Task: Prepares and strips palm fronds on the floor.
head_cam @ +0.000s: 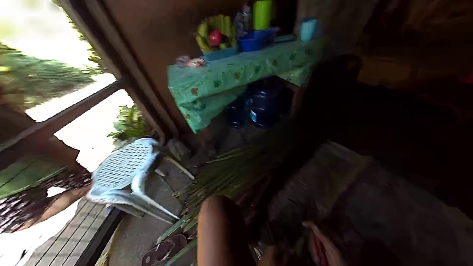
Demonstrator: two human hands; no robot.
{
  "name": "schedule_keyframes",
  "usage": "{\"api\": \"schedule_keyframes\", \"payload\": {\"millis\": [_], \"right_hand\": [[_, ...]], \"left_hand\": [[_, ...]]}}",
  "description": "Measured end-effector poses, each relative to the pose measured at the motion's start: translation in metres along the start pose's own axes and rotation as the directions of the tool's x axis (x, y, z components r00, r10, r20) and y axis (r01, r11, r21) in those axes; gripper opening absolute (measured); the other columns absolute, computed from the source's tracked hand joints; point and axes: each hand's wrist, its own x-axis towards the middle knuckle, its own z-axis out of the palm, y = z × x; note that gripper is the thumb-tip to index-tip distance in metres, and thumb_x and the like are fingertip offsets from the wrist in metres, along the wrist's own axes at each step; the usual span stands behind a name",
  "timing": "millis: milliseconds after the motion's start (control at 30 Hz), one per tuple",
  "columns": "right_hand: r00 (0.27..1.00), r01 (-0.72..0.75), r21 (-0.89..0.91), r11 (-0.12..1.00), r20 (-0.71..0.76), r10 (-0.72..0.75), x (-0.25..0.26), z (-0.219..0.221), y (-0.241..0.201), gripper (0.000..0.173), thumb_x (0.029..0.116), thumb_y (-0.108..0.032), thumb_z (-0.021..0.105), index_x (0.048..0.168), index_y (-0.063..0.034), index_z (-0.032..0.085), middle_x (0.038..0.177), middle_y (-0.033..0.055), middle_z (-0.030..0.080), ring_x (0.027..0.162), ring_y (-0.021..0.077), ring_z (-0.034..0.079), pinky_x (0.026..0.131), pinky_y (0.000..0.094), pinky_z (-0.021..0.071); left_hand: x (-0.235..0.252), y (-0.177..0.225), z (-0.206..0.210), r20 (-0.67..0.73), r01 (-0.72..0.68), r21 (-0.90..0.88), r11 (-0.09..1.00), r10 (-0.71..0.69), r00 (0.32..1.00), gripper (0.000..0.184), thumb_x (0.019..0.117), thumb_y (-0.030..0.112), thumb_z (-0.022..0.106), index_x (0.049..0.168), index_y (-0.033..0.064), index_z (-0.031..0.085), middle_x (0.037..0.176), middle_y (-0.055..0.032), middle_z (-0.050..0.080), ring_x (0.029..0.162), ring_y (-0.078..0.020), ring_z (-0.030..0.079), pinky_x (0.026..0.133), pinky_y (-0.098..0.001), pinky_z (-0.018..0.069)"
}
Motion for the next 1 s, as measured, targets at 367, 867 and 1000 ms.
{"api": "schedule_keyframes", "payload": {"millis": [367, 867, 1000], "right_hand": [[0.968, 0.184, -0.506, 0.842, 0.244, -0.065, -0.020, 0.000, -0.008, 0.032, 0.1015, -0.030, 0.055, 0.098, -0.0013, 0.070, 0.072, 0.0046, 0.061, 0.062, 0.0129, 0.056, 0.060, 0.0350, 0.0492], [0.960, 0.260, -0.630, 0.732, 0.246, -0.130, -0.016, -0.005, -0.006, 0.042, 0.1032, -0.039, 0.050, 0.091, -0.0020, 0.067, 0.066, 0.0092, 0.057, 0.061, 0.0226, 0.058, 0.058, 0.0445, 0.0473], [0.912, 0.408, -0.614, 0.676, 0.317, -0.261, -0.018, 0.005, 0.010, 0.043, 0.1030, -0.040, 0.049, 0.085, -0.0042, 0.065, 0.061, 0.0069, 0.054, 0.055, 0.0195, 0.055, 0.050, 0.0389, 0.0439]], "left_hand": [[0.022, 0.010, -0.003, -0.095, 0.032, 0.020, 0.999, -0.030, 0.995, 0.028, 0.1097, 0.019, 0.042, 0.099, 0.0022, 0.063, 0.064, 0.0051, 0.049, 0.050, -0.0026, 0.043, 0.048, -0.0207, 0.0405], [0.025, 0.018, 0.000, -0.092, 0.111, -0.148, 0.983, -0.125, 0.988, 0.030, 0.1118, 0.017, 0.038, 0.094, 0.0051, 0.059, 0.057, 0.0052, 0.046, 0.041, -0.0012, 0.036, 0.039, -0.0173, 0.0324], [0.026, 0.024, 0.000, -0.116, 0.099, -0.140, 0.985, -0.115, 0.986, 0.029, 0.1117, 0.016, 0.038, 0.095, 0.0051, 0.059, 0.057, 0.0051, 0.046, 0.042, -0.0013, 0.036, 0.040, -0.0172, 0.0334]]}}
